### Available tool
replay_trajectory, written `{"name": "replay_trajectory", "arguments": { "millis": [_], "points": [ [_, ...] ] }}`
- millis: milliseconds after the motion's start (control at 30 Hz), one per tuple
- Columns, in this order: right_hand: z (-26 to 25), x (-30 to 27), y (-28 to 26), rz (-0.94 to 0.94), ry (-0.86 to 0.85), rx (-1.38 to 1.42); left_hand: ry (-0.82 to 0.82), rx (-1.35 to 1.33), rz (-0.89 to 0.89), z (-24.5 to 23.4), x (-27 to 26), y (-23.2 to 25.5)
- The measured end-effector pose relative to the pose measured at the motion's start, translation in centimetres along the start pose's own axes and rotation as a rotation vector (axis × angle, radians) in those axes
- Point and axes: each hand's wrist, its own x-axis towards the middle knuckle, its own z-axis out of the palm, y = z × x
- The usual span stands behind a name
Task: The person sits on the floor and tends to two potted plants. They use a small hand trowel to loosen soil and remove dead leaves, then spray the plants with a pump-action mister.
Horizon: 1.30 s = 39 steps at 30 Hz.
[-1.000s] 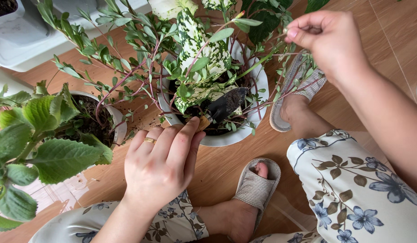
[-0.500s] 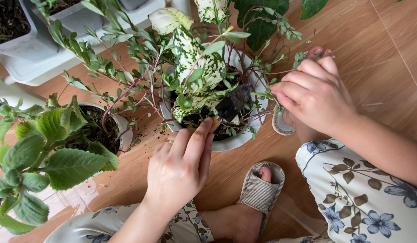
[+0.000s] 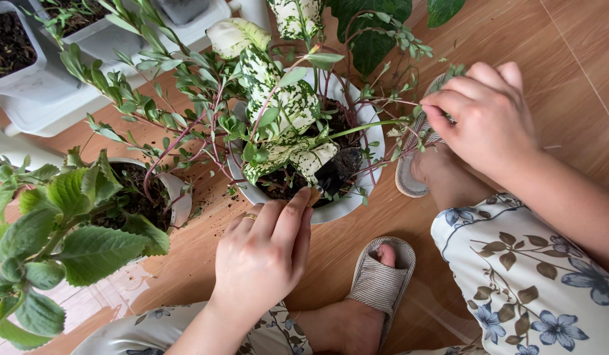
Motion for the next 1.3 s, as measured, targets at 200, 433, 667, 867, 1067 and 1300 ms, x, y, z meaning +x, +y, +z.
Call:
{"name": "replay_trajectory", "arguments": {
  "millis": [200,433,667,867,1067,1300],
  "points": [
    [0.5,-0.3,1.0,-0.028,0.04,-0.005,0.008,-0.005,0.024,-0.5,-0.1,-0.2],
    [-0.3,2.1,1.2,0.011,0.058,0.163,0.04,-0.017,0.017,-1.8,0.1,-0.3],
    [-2.1,5.9,-0.1,-0.129,0.153,0.284,0.126,-0.005,0.007,-4.1,0.0,-0.8],
    [-1.1,7.9,-6.1,-0.116,0.044,0.365,0.157,0.113,-0.121,-4.8,-0.1,-1.7],
    [1.0,12.2,-7.5,0.307,-0.12,0.863,0.225,0.088,-0.234,-4.9,-0.3,-2.2],
    [3.0,12.6,-6.9,0.404,-0.114,1.197,0.225,0.045,-0.25,-5.0,-0.2,-2.4]
  ]
}}
